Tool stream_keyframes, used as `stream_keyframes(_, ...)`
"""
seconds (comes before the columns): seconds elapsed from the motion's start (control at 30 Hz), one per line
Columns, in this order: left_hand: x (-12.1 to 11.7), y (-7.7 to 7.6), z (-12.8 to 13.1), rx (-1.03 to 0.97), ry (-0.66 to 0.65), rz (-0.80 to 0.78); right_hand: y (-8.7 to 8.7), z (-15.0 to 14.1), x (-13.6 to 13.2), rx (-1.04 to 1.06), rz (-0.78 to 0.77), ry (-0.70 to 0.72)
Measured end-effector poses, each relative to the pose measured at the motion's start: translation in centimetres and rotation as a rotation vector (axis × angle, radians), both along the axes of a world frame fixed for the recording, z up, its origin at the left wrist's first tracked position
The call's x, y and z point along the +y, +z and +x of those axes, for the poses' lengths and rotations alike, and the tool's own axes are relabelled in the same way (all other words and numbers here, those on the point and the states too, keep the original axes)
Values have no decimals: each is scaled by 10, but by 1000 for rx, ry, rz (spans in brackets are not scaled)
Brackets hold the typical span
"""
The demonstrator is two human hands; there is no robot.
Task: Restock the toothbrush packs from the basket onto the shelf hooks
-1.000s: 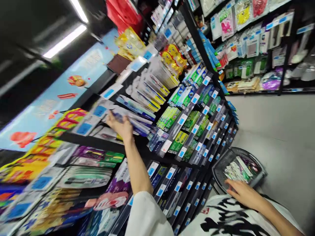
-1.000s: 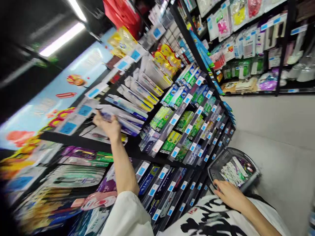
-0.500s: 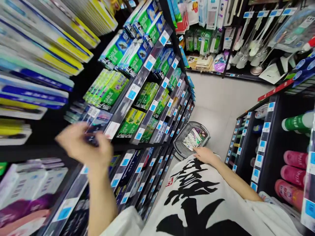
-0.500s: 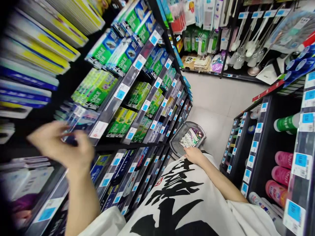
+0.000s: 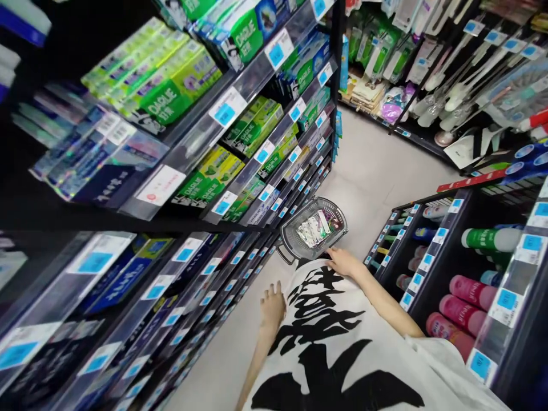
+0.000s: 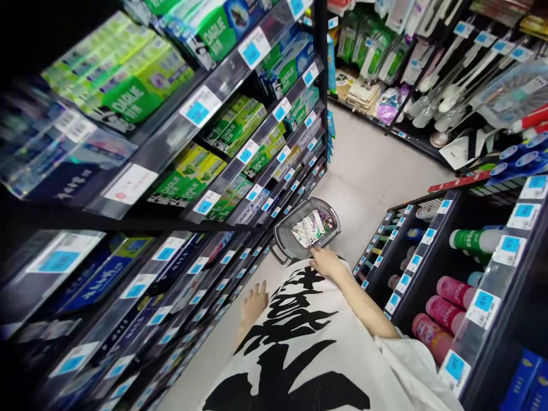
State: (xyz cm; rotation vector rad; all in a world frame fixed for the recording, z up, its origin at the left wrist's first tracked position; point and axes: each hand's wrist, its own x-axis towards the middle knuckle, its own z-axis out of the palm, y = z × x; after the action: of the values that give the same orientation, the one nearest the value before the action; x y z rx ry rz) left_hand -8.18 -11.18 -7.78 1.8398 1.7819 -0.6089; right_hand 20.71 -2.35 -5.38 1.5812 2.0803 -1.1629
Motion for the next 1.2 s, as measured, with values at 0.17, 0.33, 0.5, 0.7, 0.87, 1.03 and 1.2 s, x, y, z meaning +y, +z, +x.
stream_keyframes(0.17, 6, -15, -11, 32, 117, 46, -10, -8, 17, -40, -17, 100)
stream_keyframes(0.33, -16, -31, -1, 22, 199, 43, -40, -8, 26, -76, -74, 114)
stream_keyframes(0.5, -57, -51, 14, -58, 365, 75, -91, -6, 31, -86, -154, 41)
stream_keyframes(0.7, -52, -107, 19, -396, 620, 213, -190, -15, 47, -54, -250, -104)
stream_keyframes(0.87, -23, -157, 28, -567, 872, 88, -292, -18, 65, -128, -381, -243)
stream_keyframes(1.03, -21, -182, 32, -804, 1208, -85, -382, -14, 82, -163, -425, -412)
stream_keyframes(1.2, -32, -202, 43, -1028, 2167, -394, -451, -15, 91, -146, -417, -544)
